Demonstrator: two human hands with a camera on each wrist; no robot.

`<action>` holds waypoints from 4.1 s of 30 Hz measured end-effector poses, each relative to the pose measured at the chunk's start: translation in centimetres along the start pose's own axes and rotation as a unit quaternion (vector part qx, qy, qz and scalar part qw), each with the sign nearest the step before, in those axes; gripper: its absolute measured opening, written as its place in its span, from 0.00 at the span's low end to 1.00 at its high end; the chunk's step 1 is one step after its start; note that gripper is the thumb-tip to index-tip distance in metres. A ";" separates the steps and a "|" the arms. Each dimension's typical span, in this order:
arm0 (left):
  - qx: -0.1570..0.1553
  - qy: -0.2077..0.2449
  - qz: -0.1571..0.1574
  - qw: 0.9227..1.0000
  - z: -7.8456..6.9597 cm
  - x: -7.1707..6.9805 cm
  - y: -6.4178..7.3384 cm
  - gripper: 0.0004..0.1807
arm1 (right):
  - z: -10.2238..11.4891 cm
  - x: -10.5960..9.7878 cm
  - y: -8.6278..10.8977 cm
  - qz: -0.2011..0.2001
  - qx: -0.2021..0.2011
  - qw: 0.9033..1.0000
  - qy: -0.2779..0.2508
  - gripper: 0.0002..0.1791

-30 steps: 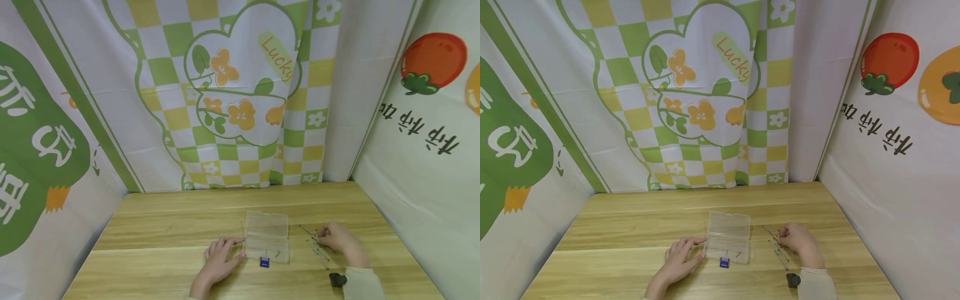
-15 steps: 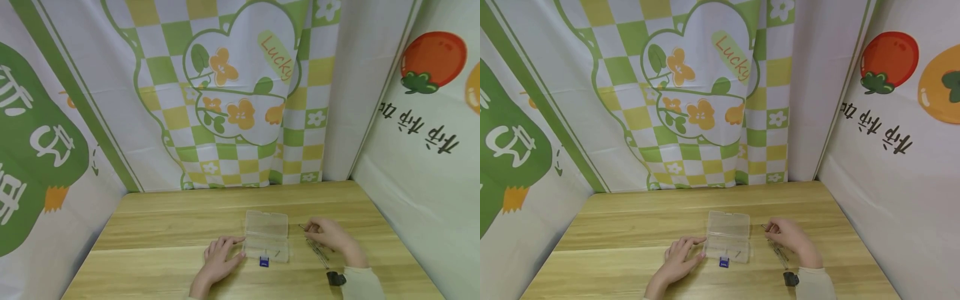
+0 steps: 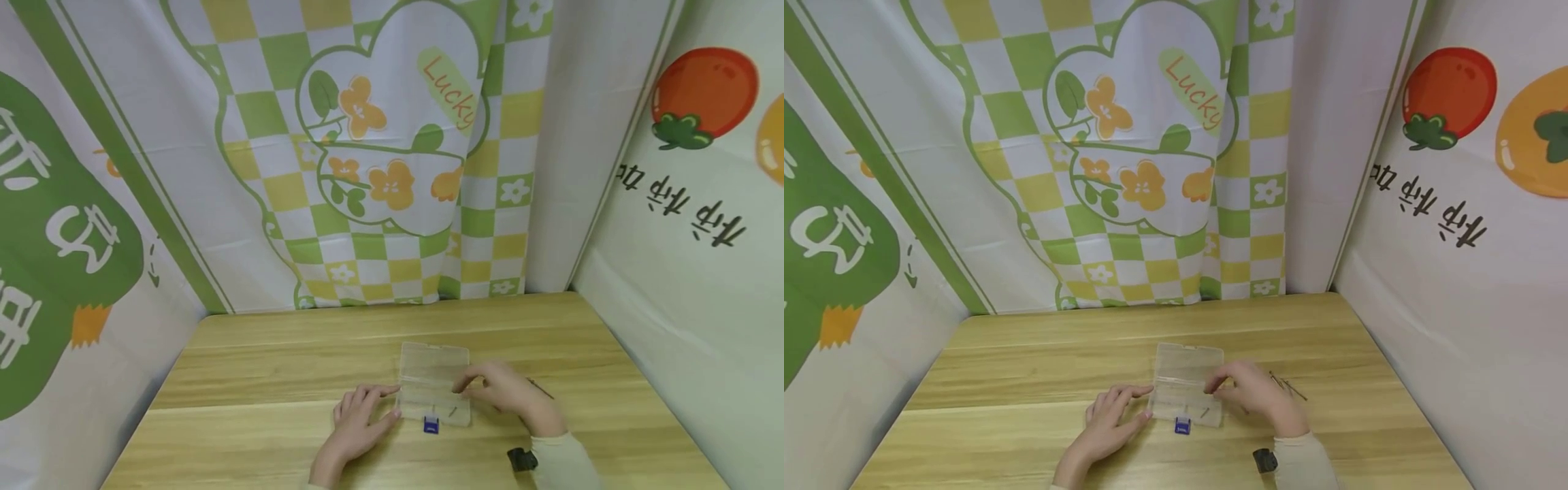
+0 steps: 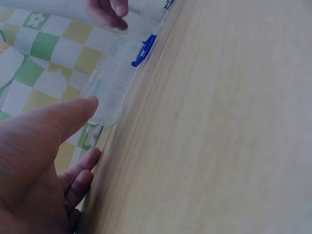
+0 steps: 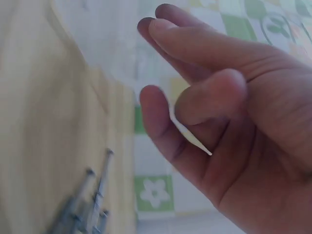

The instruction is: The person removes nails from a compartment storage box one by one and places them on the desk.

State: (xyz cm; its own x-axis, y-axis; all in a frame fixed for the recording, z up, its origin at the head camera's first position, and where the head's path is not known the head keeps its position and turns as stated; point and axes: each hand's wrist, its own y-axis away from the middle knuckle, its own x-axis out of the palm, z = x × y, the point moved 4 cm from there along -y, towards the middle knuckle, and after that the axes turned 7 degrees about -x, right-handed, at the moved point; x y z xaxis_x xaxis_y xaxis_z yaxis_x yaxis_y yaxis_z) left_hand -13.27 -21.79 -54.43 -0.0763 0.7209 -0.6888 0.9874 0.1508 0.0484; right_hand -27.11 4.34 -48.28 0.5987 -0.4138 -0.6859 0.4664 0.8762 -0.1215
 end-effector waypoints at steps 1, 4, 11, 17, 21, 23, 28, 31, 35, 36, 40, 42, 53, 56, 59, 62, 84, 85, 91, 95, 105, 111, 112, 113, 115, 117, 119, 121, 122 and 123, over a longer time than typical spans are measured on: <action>0.000 0.002 0.001 1.000 0.0 0.0 0.0 0.25 | 0.1 0.4 -0.2 0.005 -0.009 1.000 0.004 0.07; -0.001 0.002 0.001 1.000 0.0 0.1 -0.1 0.25 | 0.4 1.1 -0.7 0.015 -0.032 0.999 0.017 0.08; 0.000 -0.002 -0.003 1.000 0.0 0.0 -0.1 0.25 | 0.7 1.8 -1.1 0.019 -0.047 0.999 0.007 0.08; 0.001 0.001 -0.003 1.000 0.1 0.1 0.0 0.24 | 0.8 2.5 -1.5 0.052 -0.051 0.997 -0.020 0.12; 0.000 0.002 -0.001 1.000 0.0 0.2 -0.1 0.24 | 1.1 2.8 -1.4 0.069 -0.027 0.997 -0.011 0.14; 0.000 0.000 0.000 1.000 0.0 0.1 -0.1 0.24 | 1.6 2.9 -1.4 0.067 -0.022 0.997 0.019 0.13; -0.002 -0.002 -0.001 1.000 0.0 0.1 -0.1 0.24 | 2.9 3.4 -1.5 0.041 -0.023 0.992 0.119 0.13; -0.002 -0.003 0.001 1.000 0.0 0.2 0.0 0.25 | 3.3 3.7 -1.5 0.027 -0.017 0.988 0.148 0.12; -0.004 -0.002 0.002 1.000 0.0 0.1 0.1 0.25 | 3.5 4.0 -1.3 0.013 -0.005 0.986 0.165 0.13; -0.005 -0.004 0.001 1.000 0.0 0.1 0.1 0.25 | 3.5 4.0 -1.3 0.009 -0.003 0.986 0.168 0.13; -0.004 -0.010 -0.003 1.000 0.0 0.1 0.0 0.26 | 3.6 4.0 -1.2 0.000 0.005 0.984 0.175 0.13; -0.004 -0.011 -0.002 1.000 0.0 0.2 0.0 0.27 | 3.6 4.1 -1.1 0.000 0.005 0.984 0.177 0.12; -0.007 -0.014 -0.006 1.000 -0.1 0.2 -0.3 0.26 | 2.6 4.2 -1.3 0.023 -0.063 0.977 0.202 0.08; -0.005 -0.015 -0.006 1.000 -0.2 0.3 -0.3 0.26 | 2.4 4.0 -1.2 0.040 -0.082 0.975 0.202 0.07; -0.006 -0.012 -0.001 1.000 -0.3 0.5 -0.2 0.26 | 2.6 4.0 -1.1 0.057 -0.095 0.972 0.207 0.08; -0.005 -0.007 -0.002 1.000 -0.3 0.4 -0.2 0.26 | 3.1 4.0 -1.2 0.064 -0.109 0.962 0.240 0.13; -0.005 -0.008 -0.002 1.000 0.2 0.6 -0.1 0.25 | 3.6 4.2 -0.2 0.037 -0.138 0.934 0.328 0.18; -0.004 -0.009 -0.004 1.000 0.2 0.6 -0.2 0.25 | 3.7 4.2 -0.2 0.031 -0.129 0.931 0.340 0.17; 0.001 -0.013 -0.003 1.000 0.1 0.6 -0.4 0.25 | 4.4 4.5 0.1 0.009 -0.098 0.921 0.378 0.12; 0.001 -0.014 -0.002 1.000 0.1 0.6 -0.3 0.25 | 4.8 4.8 0.4 -0.008 -0.077 0.928 0.365 0.13; 0.002 -0.015 -0.007 1.000 0.0 0.2 -0.2 0.25 | 3.8 4.6 0.6 -0.015 -0.006 0.973 0.228 0.08; 0.000 -0.012 -0.010 1.000 0.2 0.1 -0.1 0.25 | 3.6 5.0 0.7 -0.012 -0.016 0.981 0.192 0.10; 0.001 -0.010 -0.011 1.000 0.2 0.1 -0.2 0.25 | 3.7 5.0 0.8 -0.010 -0.016 0.981 0.195 0.10; 0.001 -0.009 -0.011 1.000 0.1 0.1 -0.2 0.25 | 3.8 5.1 0.8 -0.007 -0.015 0.980 0.198 0.10; 0.003 -0.008 -0.012 1.000 0.1 0.2 -0.1 0.25 | 3.9 5.4 1.0 0.001 -0.018 0.981 0.195 0.10; 0.006 -0.007 -0.014 1.000 0.1 0.3 -0.1 0.24 | 4.1 5.6 1.1 0.007 -0.016 0.983 0.182 0.09; 0.010 -0.008 -0.019 1.000 0.0 0.4 -0.1 0.23 | 4.1 5.8 1.2 0.007 -0.007 0.986 0.163 0.08; 0.013 -0.007 -0.022 1.000 0.0 0.4 -0.1 0.23 | 4.0 5.9 1.2 0.001 0.006 0.989 0.146 0.08; 0.014 -0.006 -0.023 1.000 0.0 0.4 -0.1 0.22 | 3.9 5.8 1.2 -0.002 0.013 0.990 0.142 0.08; 0.014 -0.004 -0.023 1.000 -0.1 0.4 -0.1 0.22 | 3.9 5.8 1.1 -0.005 0.017 0.990 0.141 0.08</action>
State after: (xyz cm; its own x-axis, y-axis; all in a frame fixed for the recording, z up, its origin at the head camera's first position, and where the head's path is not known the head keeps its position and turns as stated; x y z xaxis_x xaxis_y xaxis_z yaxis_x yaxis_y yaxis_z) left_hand -13.44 -21.44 -54.70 -0.1196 0.7077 -0.6963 0.9864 0.1641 -0.0027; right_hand -20.56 1.98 -49.62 0.3896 -0.3333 -0.8585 0.4958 0.8615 -0.1095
